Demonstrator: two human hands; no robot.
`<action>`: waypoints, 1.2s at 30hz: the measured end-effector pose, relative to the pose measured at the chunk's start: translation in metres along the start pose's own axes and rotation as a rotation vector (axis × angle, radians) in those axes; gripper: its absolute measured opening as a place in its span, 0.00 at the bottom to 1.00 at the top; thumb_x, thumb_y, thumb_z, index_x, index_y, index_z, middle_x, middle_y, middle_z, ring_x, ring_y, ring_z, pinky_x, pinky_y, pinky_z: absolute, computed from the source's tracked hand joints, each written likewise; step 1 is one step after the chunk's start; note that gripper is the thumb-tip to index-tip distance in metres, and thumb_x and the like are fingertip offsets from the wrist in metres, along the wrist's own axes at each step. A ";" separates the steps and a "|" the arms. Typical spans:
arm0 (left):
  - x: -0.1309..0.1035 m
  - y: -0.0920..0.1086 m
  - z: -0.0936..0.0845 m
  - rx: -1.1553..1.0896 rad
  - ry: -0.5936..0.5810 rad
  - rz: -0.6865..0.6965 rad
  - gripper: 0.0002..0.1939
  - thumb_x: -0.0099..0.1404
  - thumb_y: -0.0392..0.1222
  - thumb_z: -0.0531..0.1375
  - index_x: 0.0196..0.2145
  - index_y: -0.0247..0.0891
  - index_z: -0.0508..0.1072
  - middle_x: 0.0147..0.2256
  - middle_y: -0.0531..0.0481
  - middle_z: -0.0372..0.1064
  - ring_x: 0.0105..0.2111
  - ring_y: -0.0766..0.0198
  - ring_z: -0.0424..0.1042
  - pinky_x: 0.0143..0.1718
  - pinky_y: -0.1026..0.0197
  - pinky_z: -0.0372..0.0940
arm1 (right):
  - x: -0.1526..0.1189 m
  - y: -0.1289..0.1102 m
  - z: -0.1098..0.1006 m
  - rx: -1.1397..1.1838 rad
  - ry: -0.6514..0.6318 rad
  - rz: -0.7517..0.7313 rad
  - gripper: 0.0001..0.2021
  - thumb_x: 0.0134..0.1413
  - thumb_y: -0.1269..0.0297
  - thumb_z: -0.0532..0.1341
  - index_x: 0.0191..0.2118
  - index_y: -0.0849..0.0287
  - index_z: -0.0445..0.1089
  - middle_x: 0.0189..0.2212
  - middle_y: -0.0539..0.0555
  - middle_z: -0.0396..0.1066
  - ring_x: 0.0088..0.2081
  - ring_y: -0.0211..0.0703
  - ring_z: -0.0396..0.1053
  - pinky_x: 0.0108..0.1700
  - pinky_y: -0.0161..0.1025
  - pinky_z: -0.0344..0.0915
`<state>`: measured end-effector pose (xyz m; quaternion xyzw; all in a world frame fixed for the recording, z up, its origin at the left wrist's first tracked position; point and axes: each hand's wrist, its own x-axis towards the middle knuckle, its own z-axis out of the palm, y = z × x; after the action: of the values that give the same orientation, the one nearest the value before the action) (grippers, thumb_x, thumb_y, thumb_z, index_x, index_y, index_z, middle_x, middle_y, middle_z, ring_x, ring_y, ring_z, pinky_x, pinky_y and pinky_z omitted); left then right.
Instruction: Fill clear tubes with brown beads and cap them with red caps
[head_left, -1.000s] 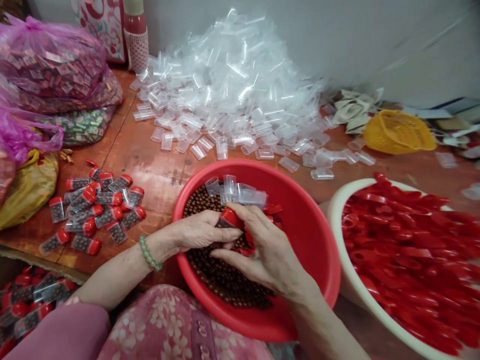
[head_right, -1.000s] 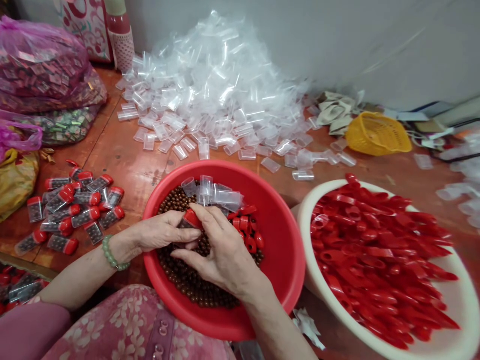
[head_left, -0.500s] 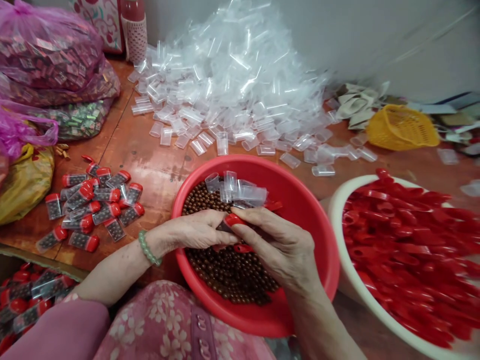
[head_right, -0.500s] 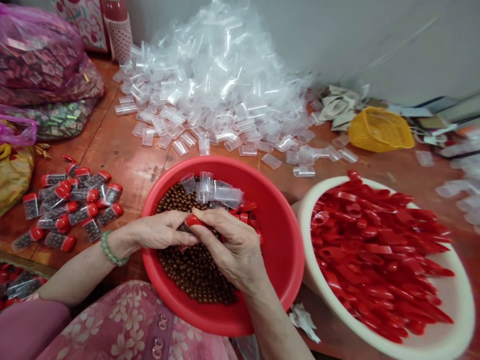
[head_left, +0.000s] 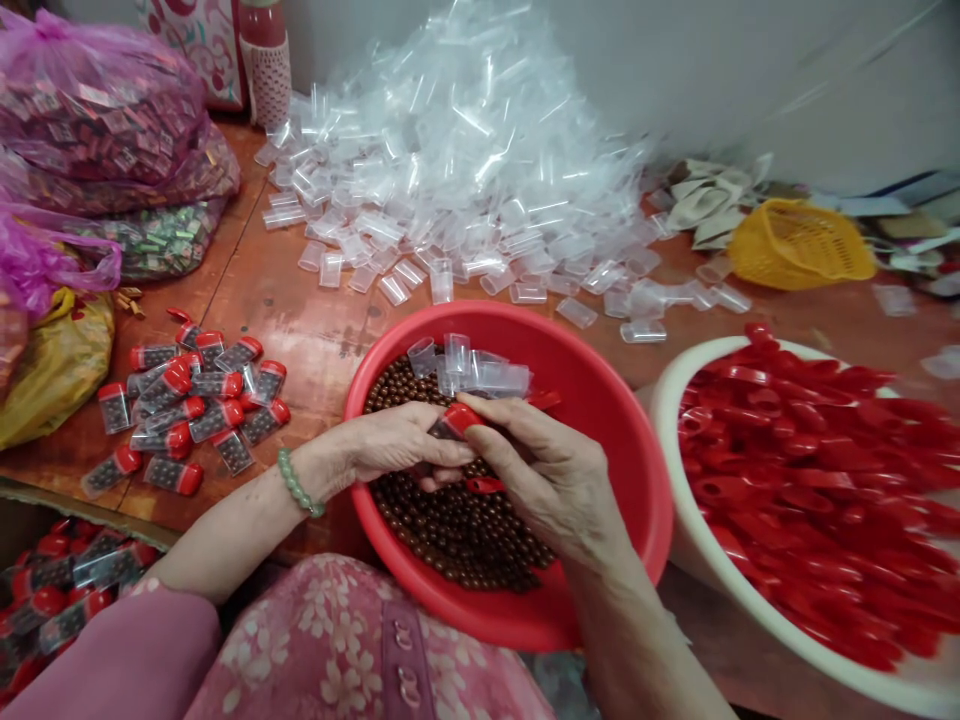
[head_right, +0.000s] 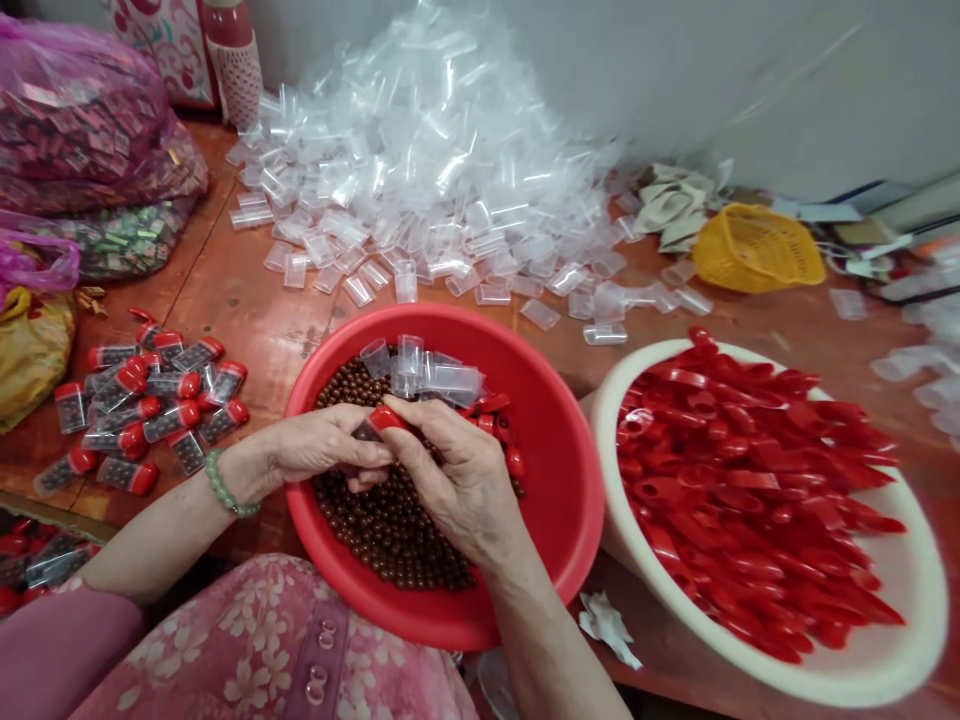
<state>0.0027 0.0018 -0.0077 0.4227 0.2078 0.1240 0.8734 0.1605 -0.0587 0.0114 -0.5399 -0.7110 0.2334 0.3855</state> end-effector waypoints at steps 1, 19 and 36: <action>0.000 0.001 0.000 -0.006 0.017 0.005 0.26 0.47 0.59 0.69 0.23 0.34 0.65 0.18 0.59 0.59 0.19 0.74 0.57 0.23 0.65 0.54 | -0.001 0.000 0.001 -0.063 -0.027 -0.034 0.15 0.59 0.58 0.61 0.50 0.57 0.71 0.39 0.57 0.75 0.40 0.47 0.74 0.42 0.45 0.72; 0.001 -0.007 0.004 -0.138 0.114 0.049 0.25 0.47 0.57 0.70 0.25 0.33 0.66 0.21 0.56 0.62 0.23 0.72 0.61 0.26 0.65 0.56 | 0.006 0.000 0.021 -0.678 0.108 -0.467 0.29 0.49 0.58 0.60 0.56 0.67 0.58 0.32 0.61 0.72 0.32 0.52 0.70 0.38 0.50 0.67; -0.178 -0.014 0.002 1.037 1.309 -0.008 0.21 0.68 0.53 0.52 0.53 0.41 0.66 0.32 0.52 0.70 0.33 0.62 0.70 0.39 0.60 0.64 | -0.027 0.032 -0.021 -0.334 -0.283 -0.115 0.22 0.61 0.52 0.57 0.55 0.61 0.67 0.45 0.60 0.76 0.42 0.51 0.76 0.45 0.46 0.73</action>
<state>-0.1530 -0.0784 0.0280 0.6130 0.7054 0.2302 0.2712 0.1994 -0.0763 -0.0078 -0.5169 -0.8162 0.1633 0.1998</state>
